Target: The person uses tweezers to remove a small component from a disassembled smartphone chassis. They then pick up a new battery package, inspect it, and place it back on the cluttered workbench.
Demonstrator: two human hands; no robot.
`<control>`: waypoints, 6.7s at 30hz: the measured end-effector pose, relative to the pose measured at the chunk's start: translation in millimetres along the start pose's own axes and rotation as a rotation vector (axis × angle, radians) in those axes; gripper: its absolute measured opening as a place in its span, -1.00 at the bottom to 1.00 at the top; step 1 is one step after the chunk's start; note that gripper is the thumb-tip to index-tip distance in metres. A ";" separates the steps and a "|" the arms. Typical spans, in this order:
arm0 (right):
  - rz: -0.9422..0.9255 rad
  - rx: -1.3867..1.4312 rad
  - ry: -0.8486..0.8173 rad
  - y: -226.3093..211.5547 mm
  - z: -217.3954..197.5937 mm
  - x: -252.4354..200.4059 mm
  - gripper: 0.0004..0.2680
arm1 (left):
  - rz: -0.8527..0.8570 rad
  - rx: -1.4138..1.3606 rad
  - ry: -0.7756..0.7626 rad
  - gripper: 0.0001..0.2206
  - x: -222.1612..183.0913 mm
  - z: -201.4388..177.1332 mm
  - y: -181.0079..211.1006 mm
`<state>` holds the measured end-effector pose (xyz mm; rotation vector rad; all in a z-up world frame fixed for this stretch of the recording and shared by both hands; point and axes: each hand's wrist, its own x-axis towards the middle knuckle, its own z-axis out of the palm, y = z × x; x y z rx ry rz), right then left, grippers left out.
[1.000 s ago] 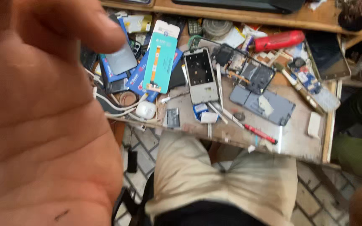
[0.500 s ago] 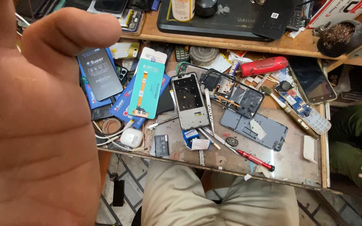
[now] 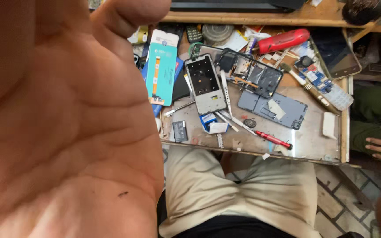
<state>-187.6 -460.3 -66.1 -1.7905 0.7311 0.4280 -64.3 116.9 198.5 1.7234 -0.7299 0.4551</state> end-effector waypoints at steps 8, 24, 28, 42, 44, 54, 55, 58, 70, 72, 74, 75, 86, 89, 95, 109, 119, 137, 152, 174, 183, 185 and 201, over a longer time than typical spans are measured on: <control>-0.380 0.241 0.399 29.9 -36.0 24.0 -0.56 | 0.009 -0.058 0.057 -0.58 -2.6 20.6 9.0; -1.375 -0.120 0.075 -216.0 268.9 -163.5 -0.36 | -0.473 -0.993 0.192 -0.35 -66.4 192.3 -41.7; -1.421 -0.022 0.020 -220.5 265.1 -120.1 -0.28 | -0.137 -0.939 0.114 -0.21 -67.0 207.2 -41.7; -1.207 0.389 0.305 -200.4 204.0 -7.1 -0.80 | -0.713 -0.478 0.348 -0.61 -110.1 107.2 -125.1; -1.137 0.431 0.304 -200.8 199.4 -5.8 -0.84 | -0.606 -0.299 0.292 -0.67 -112.4 91.3 -140.3; -1.168 0.409 0.209 -197.7 205.9 -0.3 -0.91 | -0.567 0.983 0.264 -0.48 -41.4 7.1 -172.8; -1.172 0.392 0.210 -198.3 206.9 -1.5 -0.91 | -0.667 1.036 0.231 -0.39 -31.2 7.5 -173.9; -1.168 0.352 0.207 -195.6 208.5 -6.4 -0.91 | -0.855 1.077 0.116 -0.14 -13.7 7.4 -182.4; -1.166 0.321 0.183 -198.6 211.5 -11.0 -0.90 | -0.864 0.822 0.314 0.26 -6.1 -15.5 -189.1; -1.161 0.313 0.191 -198.2 211.3 -9.7 -0.90 | -0.838 0.849 0.290 0.21 -8.0 -13.3 -192.1; -1.151 0.313 0.191 -197.8 211.8 -8.4 -0.90 | -0.820 0.886 0.267 0.17 -10.0 -11.5 -194.9; -1.147 0.313 0.189 -197.9 212.1 -7.7 -0.90 | -0.815 0.909 0.255 0.16 -10.4 -9.8 -195.7; -1.162 0.286 0.137 -207.2 226.8 -9.5 -0.91 | -0.647 0.731 0.302 0.04 -10.6 -5.5 -171.9; -1.111 0.302 0.070 -221.4 241.0 -13.3 -0.90 | -0.471 0.417 0.379 0.02 -18.9 -0.2 -165.3; -0.866 0.348 -0.345 -279.5 295.9 -1.1 -0.80 | -0.372 -0.348 0.322 -0.01 -38.3 48.1 -155.9; -0.824 0.572 -0.389 -267.9 323.0 24.7 -0.81 | -0.710 -0.701 0.150 -0.55 -25.9 81.2 -184.4; -0.789 0.579 -0.335 -273.6 326.6 22.1 -0.83 | -0.712 -0.848 0.199 -0.72 -0.5 92.7 -222.7; -0.697 0.678 -0.486 -270.8 320.6 27.4 -0.93 | -0.753 -1.153 0.169 -0.77 -13.8 99.5 -244.6; -0.661 0.658 -0.488 -272.5 317.8 28.1 -0.92 | -0.774 -1.117 0.151 -0.79 -12.0 96.6 -235.8; -0.578 0.722 -0.594 -267.2 319.6 46.1 -0.91 | -0.748 -0.905 0.254 -0.76 -7.7 97.4 -231.2; -0.584 0.744 -0.640 -266.5 318.5 49.4 -0.91 | -0.782 -0.889 0.244 -0.75 -7.2 93.8 -224.3; -0.586 0.744 -0.646 -266.6 318.5 48.3 -0.91 | -0.794 -0.899 0.233 -0.75 -7.5 92.9 -222.8; -0.609 0.739 -0.643 -268.0 316.8 44.0 -0.93 | -0.834 -1.084 0.173 -0.80 -8.1 91.7 -226.4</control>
